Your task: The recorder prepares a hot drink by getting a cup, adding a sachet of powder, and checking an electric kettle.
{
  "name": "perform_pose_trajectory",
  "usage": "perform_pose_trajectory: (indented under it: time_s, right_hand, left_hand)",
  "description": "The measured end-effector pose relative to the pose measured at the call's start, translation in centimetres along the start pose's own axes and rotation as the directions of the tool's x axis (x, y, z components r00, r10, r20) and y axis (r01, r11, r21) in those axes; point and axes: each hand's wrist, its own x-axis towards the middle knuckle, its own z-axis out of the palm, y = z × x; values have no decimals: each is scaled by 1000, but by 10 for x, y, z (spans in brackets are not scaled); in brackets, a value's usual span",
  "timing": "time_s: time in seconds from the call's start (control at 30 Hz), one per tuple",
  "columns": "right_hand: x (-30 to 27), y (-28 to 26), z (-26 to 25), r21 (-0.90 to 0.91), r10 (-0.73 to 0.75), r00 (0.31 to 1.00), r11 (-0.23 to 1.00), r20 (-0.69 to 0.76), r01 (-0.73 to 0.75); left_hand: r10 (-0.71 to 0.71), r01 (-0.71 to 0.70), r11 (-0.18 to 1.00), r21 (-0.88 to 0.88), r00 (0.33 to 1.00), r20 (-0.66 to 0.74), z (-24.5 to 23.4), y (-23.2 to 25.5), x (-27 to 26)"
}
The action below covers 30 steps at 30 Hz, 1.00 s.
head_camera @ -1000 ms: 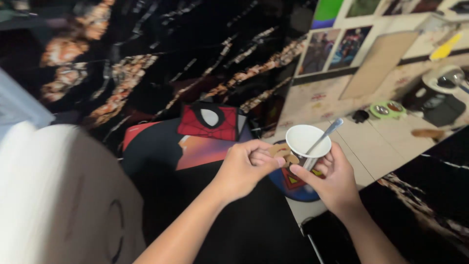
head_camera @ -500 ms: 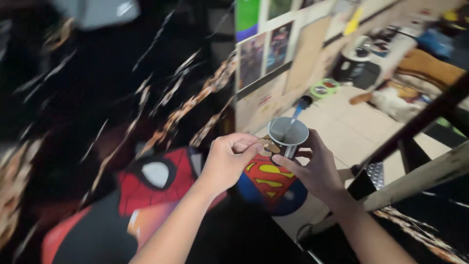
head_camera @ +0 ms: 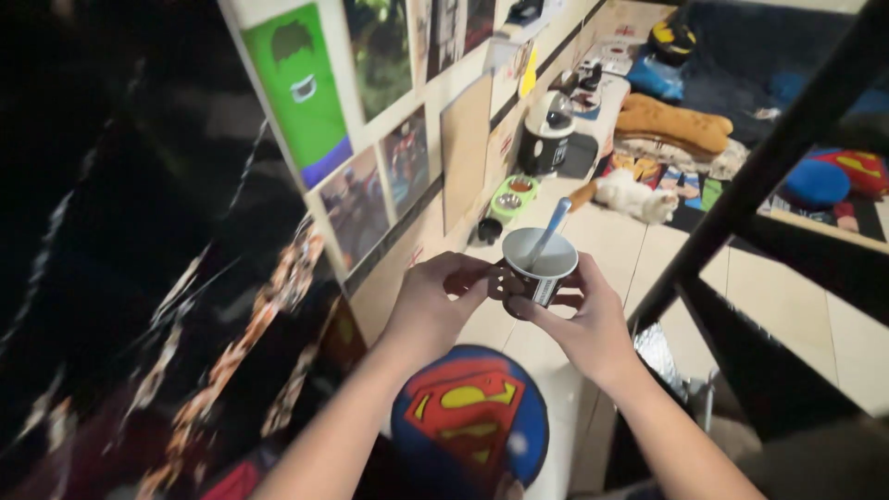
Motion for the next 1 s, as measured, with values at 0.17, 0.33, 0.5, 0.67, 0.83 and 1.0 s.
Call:
perform_pose_trajectory:
  time_s: [0.17, 0.33, 0.5, 0.67, 0.83, 1.0]
  right_hand:
    - [100, 40, -20, -51, -32, 997, 998, -65, 28]
    - [177, 55, -43, -132, -51, 994, 991, -96, 38]
    - [244, 85, -62, -177, -76, 991, 983, -109, 56]
    - [313, 127, -77, -142, -85, 988, 988, -129, 66]
    - [396, 161, -86, -177, -6, 980, 984, -198, -30]
    - [470, 191, -100, -271, 29, 951, 955, -307, -117]
  left_hand:
    - [121, -124, 991, 46, 991, 63, 9, -8, 111]
    - [169, -178, 982, 71, 979, 114, 22, -10, 202]
    - [101, -117, 990, 76, 976, 194, 39, -37, 293]
    - [181, -196, 980, 23, 940, 288, 61, -55, 381]
    - [320, -324, 945, -50, 881, 348, 81, -91, 486]
    - [395, -387, 917, -94, 858, 328, 103, -103, 582]
